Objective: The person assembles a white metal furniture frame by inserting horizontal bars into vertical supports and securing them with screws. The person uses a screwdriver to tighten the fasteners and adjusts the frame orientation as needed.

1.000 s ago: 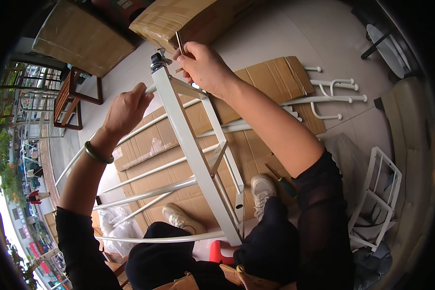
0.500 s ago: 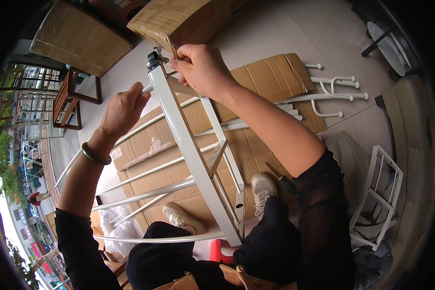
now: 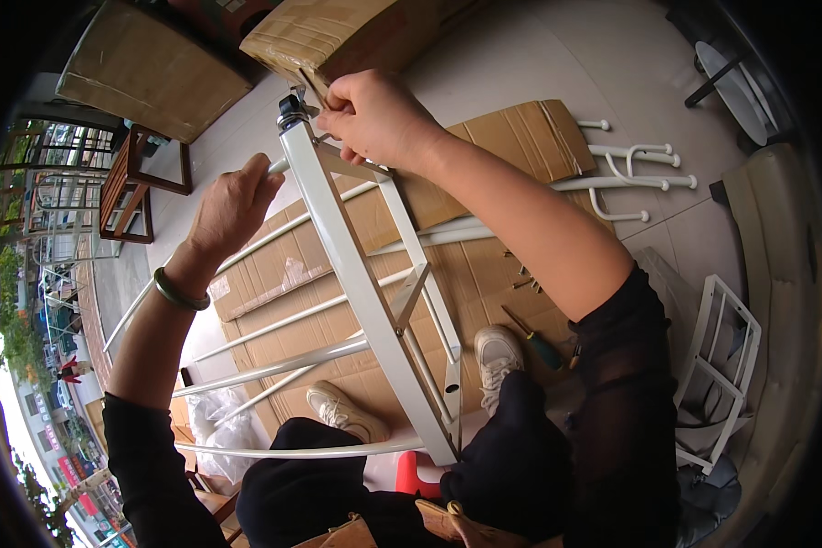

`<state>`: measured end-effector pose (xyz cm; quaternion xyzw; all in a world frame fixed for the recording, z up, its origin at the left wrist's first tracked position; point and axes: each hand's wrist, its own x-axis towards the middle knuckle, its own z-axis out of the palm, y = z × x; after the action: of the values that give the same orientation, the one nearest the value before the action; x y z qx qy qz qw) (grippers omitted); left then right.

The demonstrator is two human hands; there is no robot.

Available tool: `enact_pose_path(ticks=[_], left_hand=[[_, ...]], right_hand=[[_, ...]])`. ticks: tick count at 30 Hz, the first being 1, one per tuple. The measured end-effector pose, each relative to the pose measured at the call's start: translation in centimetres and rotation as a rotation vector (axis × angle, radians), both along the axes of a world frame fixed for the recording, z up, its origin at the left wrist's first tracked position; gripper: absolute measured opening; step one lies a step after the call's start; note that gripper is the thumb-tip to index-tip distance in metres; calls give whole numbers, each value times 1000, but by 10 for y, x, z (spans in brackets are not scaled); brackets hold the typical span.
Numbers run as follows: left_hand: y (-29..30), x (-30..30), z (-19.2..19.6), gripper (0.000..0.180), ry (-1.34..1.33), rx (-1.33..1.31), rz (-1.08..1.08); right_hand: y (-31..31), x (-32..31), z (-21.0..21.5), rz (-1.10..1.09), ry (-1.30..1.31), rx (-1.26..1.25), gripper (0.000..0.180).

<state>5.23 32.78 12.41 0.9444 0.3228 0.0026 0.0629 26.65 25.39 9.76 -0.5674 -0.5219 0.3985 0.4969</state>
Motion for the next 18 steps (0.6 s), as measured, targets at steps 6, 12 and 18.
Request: enact_pose_path(ticks=[6,12,18], left_hand=[[-1,1,-1,27,6,14,1],[2,0,-3,27,1,26,-25],[1,0,0,28,-33,16,-55]], right_hand=[[1,1,-12,54,62,104,20],[-1,0,-11,117,242,-77,19],[3,9,-2,216,51,-44,16]])
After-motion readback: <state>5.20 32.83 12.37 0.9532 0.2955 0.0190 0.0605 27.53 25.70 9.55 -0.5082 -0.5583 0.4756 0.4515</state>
